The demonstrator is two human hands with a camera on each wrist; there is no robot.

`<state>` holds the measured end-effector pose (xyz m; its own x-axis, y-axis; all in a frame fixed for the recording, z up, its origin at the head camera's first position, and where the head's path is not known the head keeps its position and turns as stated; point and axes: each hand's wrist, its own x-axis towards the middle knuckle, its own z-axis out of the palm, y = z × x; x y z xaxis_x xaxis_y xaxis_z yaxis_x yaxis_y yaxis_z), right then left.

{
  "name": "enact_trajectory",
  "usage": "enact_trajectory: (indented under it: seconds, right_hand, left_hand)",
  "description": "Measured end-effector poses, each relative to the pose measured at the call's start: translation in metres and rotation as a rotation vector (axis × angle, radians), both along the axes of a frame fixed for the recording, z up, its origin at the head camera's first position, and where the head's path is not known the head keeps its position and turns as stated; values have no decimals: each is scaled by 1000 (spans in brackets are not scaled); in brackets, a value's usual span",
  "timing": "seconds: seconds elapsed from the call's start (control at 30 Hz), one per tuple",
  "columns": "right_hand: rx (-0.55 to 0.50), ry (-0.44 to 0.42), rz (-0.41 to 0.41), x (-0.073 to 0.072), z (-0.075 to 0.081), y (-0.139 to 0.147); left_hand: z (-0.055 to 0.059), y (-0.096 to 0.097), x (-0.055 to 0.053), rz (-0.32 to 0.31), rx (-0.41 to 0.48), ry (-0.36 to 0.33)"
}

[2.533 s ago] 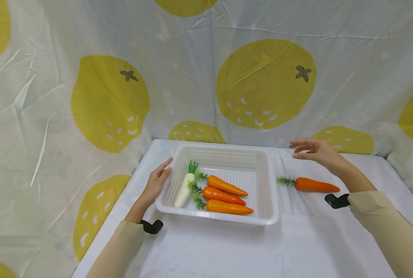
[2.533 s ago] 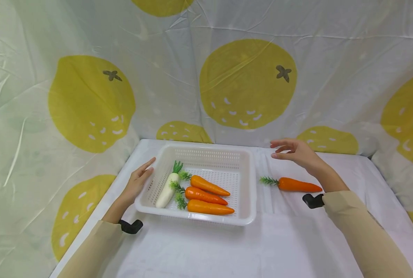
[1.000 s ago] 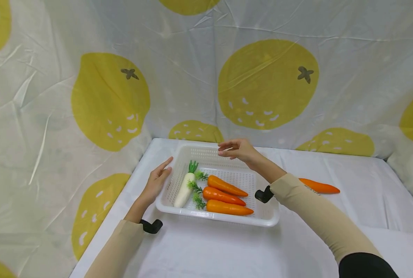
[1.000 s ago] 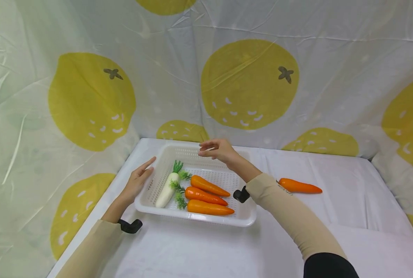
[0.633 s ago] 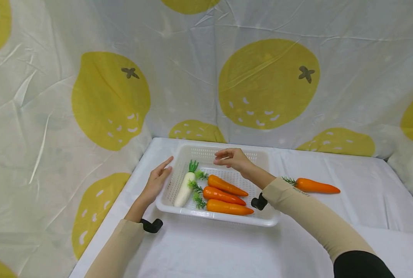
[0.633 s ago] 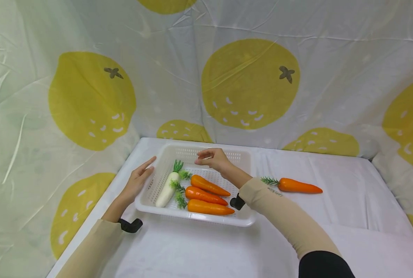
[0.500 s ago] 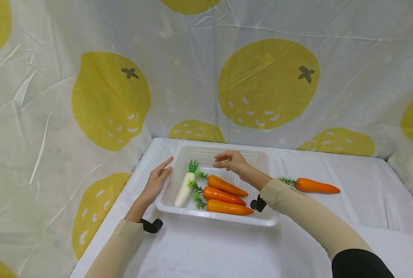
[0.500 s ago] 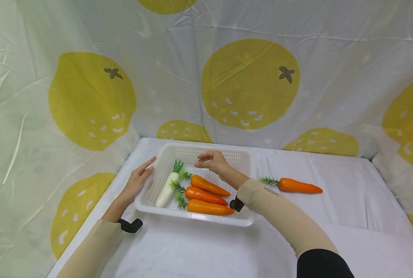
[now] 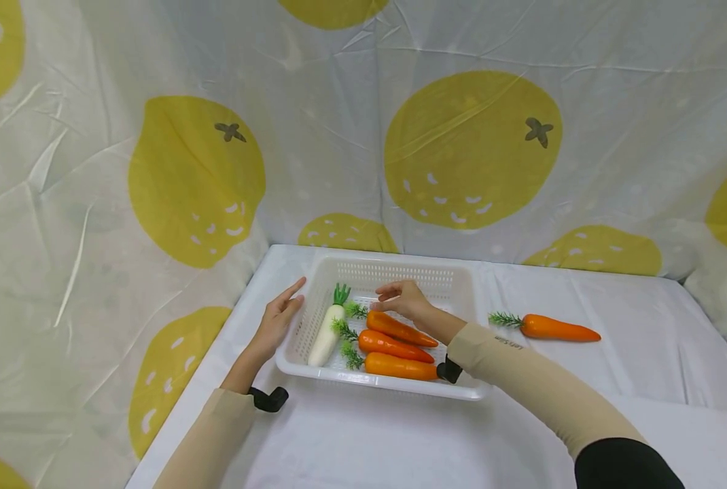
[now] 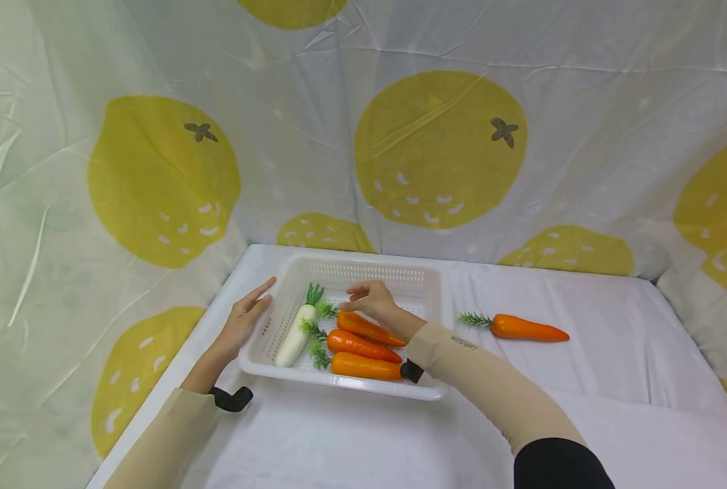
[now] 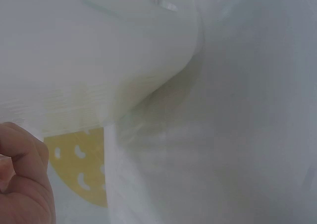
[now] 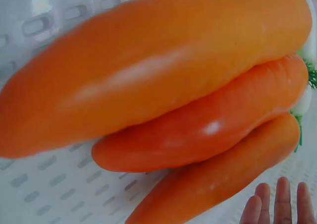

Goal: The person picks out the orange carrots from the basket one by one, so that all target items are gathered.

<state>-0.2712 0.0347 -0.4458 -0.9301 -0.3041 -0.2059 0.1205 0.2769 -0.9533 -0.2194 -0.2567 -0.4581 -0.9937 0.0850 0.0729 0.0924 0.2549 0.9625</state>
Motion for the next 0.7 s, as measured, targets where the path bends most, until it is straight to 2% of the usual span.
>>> enact_trajectory:
  seconds: [0.4,0.47,0.63,0.7]
  right_hand:
    - [71,-23,13,0,-17,-2]
    - [101,-22,12,1,-18,-3]
    - [135,-34,7,2,-21,-5]
    - [144,-35,0,2,-22,-6]
  left_hand:
    - [-2,1,3,1,-11,23]
    - [4,3,5,-1,-6,8]
    - [7,5,6,-5,-8,8]
    - [2,3,5,-3,-7,22]
